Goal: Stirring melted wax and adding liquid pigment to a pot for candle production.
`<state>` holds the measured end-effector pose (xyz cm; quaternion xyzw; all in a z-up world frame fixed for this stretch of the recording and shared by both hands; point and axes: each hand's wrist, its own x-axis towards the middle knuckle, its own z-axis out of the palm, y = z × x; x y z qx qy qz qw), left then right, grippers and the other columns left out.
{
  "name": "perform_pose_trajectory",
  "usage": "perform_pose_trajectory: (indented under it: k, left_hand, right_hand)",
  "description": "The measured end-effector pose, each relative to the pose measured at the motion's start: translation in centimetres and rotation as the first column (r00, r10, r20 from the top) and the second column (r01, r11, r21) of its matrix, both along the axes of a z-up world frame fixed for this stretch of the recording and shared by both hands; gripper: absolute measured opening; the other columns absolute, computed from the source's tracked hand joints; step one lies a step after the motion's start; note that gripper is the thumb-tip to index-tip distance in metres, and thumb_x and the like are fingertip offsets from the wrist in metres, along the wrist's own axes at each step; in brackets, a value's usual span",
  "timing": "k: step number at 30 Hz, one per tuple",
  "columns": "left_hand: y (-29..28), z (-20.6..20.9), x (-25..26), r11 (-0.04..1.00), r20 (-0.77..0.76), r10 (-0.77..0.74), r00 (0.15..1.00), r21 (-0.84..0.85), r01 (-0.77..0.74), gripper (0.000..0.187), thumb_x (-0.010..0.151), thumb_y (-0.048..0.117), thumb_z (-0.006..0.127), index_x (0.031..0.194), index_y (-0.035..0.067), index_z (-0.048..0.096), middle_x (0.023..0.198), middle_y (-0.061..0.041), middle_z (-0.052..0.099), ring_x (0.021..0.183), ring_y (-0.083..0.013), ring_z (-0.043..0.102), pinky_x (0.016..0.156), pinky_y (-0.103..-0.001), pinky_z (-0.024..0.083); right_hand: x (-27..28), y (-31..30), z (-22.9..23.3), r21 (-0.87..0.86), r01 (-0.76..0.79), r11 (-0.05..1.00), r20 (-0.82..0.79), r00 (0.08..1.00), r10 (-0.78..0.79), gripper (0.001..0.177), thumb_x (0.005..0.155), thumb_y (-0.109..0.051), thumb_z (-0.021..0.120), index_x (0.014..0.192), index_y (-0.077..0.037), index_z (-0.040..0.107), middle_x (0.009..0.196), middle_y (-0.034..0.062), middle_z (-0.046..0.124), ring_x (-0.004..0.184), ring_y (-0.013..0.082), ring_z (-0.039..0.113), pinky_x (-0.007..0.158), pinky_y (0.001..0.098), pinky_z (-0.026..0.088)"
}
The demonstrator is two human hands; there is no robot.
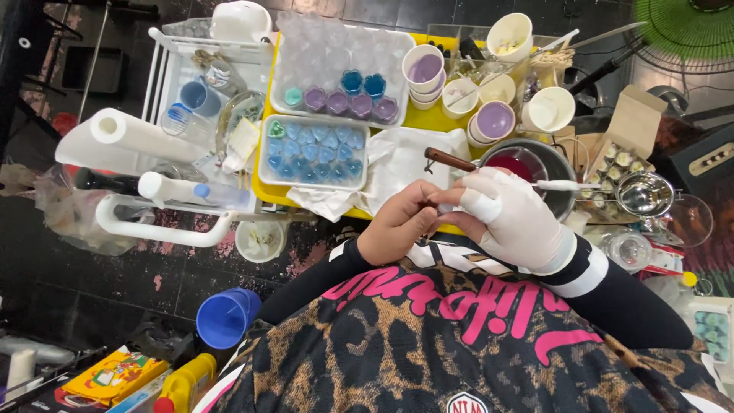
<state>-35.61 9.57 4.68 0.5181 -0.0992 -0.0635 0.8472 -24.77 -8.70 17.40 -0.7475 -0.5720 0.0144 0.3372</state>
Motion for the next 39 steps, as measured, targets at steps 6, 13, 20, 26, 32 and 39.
perform_pose_trajectory:
  k: [6,13,20,26,32,39]
  left_hand:
    - [3.7,1.3,-0.4,0.994,0.007,-0.090,0.996,0.061,0.089,0.020,0.116,0.026,0.042,0.122,0.008,0.049,0.102,0.002,0.055,0.089,-0.0059,0.051,0.083,-0.023,0.046]
    - [9.3,1.6,-1.0,0.981,-0.085,-0.194,0.977,0.008,0.195,0.025,0.115,0.029,0.043,0.127,0.007,0.048,0.096,0.004,0.049,0.085,-0.0044,0.043,0.077,-0.021,0.039]
    - [13.1,0.8,-0.9,0.964,-0.176,-0.254,0.951,-0.121,0.235,0.022,0.115,0.027,0.044,0.123,0.007,0.049,0.088,0.005,0.048,0.072,-0.0045,0.039,0.065,-0.022,0.033]
    - [15.2,0.3,-1.4,0.959,-0.231,-0.278,0.932,-0.132,0.253,0.022,0.114,0.028,0.043,0.121,0.008,0.049,0.090,0.004,0.051,0.068,-0.0042,0.038,0.061,-0.021,0.032]
    - [16.5,-0.2,-2.3,0.965,-0.212,-0.260,0.942,-0.098,0.244,0.022,0.115,0.028,0.043,0.120,0.008,0.049,0.088,0.004,0.048,0.068,-0.0046,0.038,0.060,-0.022,0.034]
    - [18.0,-0.2,-3.1,0.945,-0.159,-0.258,0.953,-0.244,0.216,0.027,0.114,0.025,0.043,0.135,0.010,0.049,0.080,0.008,0.043,0.064,-0.0023,0.035,0.059,-0.020,0.031]
  right_hand:
    - [-1.7,3.5,-1.6,0.058,0.073,0.996,0.095,0.992,-0.078,0.035,0.080,-0.023,0.082,0.109,-0.012,0.066,0.094,0.0065,0.064,0.085,0.0314,0.062,0.077,0.0452,0.049]
    - [-3.6,8.1,-2.1,0.097,0.192,0.977,0.115,0.973,-0.203,0.032,0.084,-0.022,0.082,0.110,-0.013,0.066,0.095,0.0053,0.063,0.090,0.0299,0.062,0.083,0.0444,0.049]
    - [-5.3,11.4,-2.5,0.026,0.284,0.958,0.358,0.892,-0.275,0.039,0.086,-0.018,0.076,0.123,-0.010,0.066,0.100,0.0032,0.061,0.094,0.0253,0.061,0.094,0.0446,0.045]
    - [-6.9,13.7,-4.7,0.001,0.339,0.941,0.419,0.854,-0.308,0.039,0.085,-0.016,0.072,0.121,-0.006,0.065,0.095,0.0031,0.058,0.093,0.0240,0.060,0.092,0.0427,0.044]
    - [-8.2,15.4,-6.5,0.051,0.362,0.931,0.429,0.834,-0.347,0.041,0.081,-0.011,0.070,0.121,-0.005,0.063,0.099,0.0053,0.057,0.096,0.0255,0.061,0.094,0.0430,0.044]
    - [-8.5,17.3,-6.7,0.136,0.364,0.921,0.225,0.894,-0.387,0.032,0.093,-0.013,0.074,0.122,-0.007,0.062,0.097,0.0071,0.060,0.092,0.0296,0.061,0.089,0.0434,0.047]
